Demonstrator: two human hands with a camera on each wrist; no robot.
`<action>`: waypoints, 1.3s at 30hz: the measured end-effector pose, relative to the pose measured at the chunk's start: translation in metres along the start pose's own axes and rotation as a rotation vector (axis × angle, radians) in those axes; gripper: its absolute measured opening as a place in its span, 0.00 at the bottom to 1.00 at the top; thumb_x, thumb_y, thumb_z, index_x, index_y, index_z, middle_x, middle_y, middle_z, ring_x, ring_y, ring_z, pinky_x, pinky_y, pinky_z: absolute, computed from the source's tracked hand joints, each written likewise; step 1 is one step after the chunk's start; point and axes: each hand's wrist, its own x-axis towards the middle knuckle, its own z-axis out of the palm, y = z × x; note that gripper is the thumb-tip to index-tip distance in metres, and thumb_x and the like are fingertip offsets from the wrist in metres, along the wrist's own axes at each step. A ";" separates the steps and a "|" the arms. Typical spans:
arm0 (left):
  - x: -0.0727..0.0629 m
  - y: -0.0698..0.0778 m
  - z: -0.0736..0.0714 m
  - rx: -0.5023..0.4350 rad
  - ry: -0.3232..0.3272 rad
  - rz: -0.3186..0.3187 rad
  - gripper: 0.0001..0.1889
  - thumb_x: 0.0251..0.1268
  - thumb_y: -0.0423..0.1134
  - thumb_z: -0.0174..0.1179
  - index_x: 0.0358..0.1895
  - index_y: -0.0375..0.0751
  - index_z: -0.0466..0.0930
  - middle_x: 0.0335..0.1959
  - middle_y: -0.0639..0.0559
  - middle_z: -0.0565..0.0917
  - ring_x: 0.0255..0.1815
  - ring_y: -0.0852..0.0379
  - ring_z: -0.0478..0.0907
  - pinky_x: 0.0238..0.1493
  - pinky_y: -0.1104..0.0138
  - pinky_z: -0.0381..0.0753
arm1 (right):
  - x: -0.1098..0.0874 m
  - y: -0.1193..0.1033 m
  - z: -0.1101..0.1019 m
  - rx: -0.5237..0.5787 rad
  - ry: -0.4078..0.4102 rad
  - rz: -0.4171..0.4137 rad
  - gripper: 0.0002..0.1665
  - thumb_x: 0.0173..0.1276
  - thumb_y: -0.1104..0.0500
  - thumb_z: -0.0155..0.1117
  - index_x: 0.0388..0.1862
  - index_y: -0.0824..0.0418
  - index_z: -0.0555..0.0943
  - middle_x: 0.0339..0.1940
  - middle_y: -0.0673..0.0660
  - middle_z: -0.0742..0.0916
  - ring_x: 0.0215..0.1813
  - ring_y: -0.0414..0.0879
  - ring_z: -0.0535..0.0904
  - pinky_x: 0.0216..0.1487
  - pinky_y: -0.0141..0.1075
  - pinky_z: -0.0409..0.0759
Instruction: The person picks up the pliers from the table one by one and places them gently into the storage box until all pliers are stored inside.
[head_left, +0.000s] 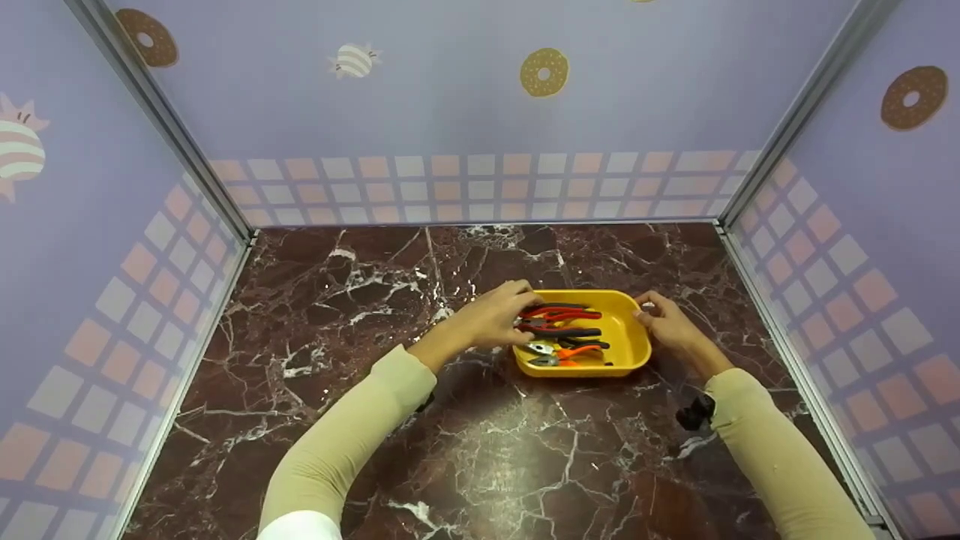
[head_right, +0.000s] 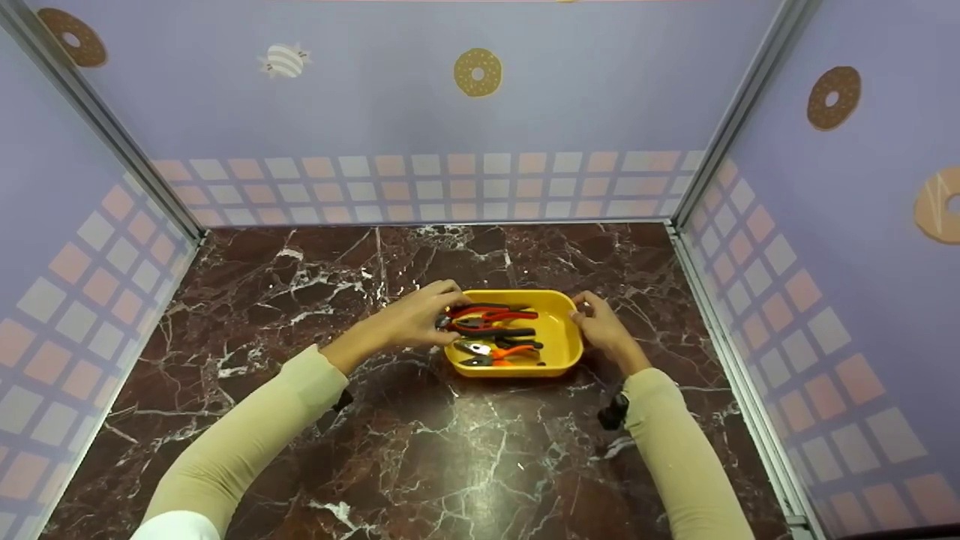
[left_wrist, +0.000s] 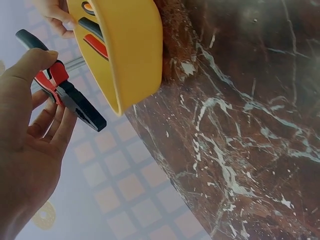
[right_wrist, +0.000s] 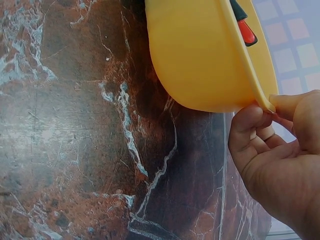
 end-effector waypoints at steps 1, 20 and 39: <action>0.001 0.001 0.000 -0.001 0.002 0.000 0.29 0.63 0.46 0.74 0.66 0.42 0.80 0.55 0.48 0.77 0.56 0.51 0.76 0.61 0.60 0.79 | 0.000 0.000 0.000 0.006 -0.001 0.007 0.17 0.86 0.63 0.51 0.66 0.70 0.71 0.54 0.72 0.81 0.39 0.50 0.81 0.33 0.37 0.83; 0.017 0.009 0.003 -0.086 0.107 0.013 0.28 0.65 0.45 0.74 0.66 0.41 0.80 0.53 0.50 0.78 0.50 0.55 0.75 0.53 0.63 0.79 | 0.002 0.002 0.002 0.023 0.009 0.011 0.15 0.86 0.63 0.50 0.65 0.69 0.71 0.59 0.72 0.79 0.43 0.50 0.82 0.36 0.38 0.85; 0.027 0.026 0.017 -0.010 0.099 0.078 0.29 0.66 0.46 0.74 0.68 0.42 0.79 0.56 0.51 0.77 0.54 0.55 0.75 0.58 0.65 0.79 | 0.001 0.002 0.002 0.022 -0.005 -0.001 0.18 0.87 0.62 0.50 0.67 0.71 0.70 0.61 0.75 0.79 0.45 0.52 0.83 0.37 0.38 0.86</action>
